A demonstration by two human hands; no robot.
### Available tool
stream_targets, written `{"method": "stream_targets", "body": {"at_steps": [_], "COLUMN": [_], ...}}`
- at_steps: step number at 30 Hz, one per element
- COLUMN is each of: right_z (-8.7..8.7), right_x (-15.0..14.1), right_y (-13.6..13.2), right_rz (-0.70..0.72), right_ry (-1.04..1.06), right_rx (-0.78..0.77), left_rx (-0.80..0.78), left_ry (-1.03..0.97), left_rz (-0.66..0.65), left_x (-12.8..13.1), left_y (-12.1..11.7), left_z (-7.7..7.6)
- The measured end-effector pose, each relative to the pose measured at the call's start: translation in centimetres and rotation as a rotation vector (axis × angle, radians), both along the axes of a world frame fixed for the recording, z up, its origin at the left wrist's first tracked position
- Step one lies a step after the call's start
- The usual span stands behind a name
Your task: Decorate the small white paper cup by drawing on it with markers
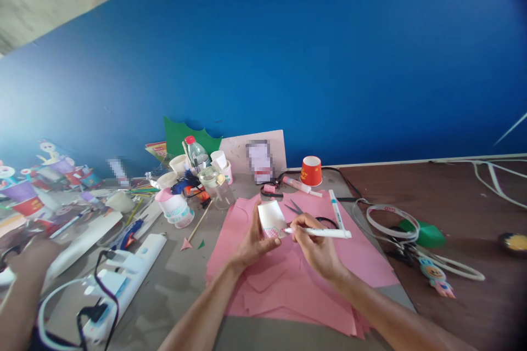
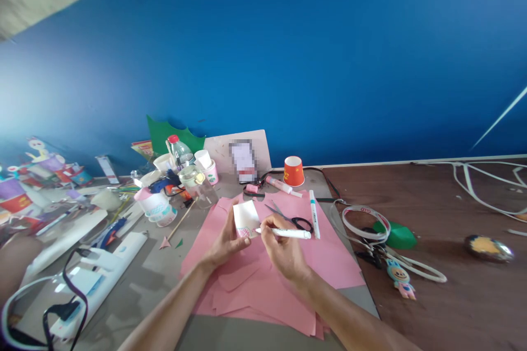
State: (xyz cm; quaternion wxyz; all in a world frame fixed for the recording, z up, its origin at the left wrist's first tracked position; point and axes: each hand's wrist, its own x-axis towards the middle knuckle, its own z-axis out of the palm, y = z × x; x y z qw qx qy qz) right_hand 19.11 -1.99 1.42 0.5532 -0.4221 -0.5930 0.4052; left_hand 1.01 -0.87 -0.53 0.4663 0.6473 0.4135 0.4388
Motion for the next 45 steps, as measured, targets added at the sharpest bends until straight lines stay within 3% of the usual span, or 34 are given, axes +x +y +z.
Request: {"method": "stream_targets", "body": {"at_steps": [22, 33, 45], "right_z": [0.66, -0.08, 0.20], "right_x": [0.05, -0.01, 0.15], "right_y": [-0.10, 0.26, 0.21], "right_rz": [0.107, 0.080, 0.066], "right_ry": [0.032, 0.130, 0.032], "right_rx": [-0.041, -0.110, -0.032], "left_rx": [-0.030, -0.029, -0.017], "left_ry": [-0.074, -0.088, -0.055], "left_rz": [-0.017, -0.025, -0.015], "left_x": [0.05, 0.20, 0.25], "left_y": [0.09, 0.08, 0.01], "left_z": [-0.14, 0.15, 0.46]}}
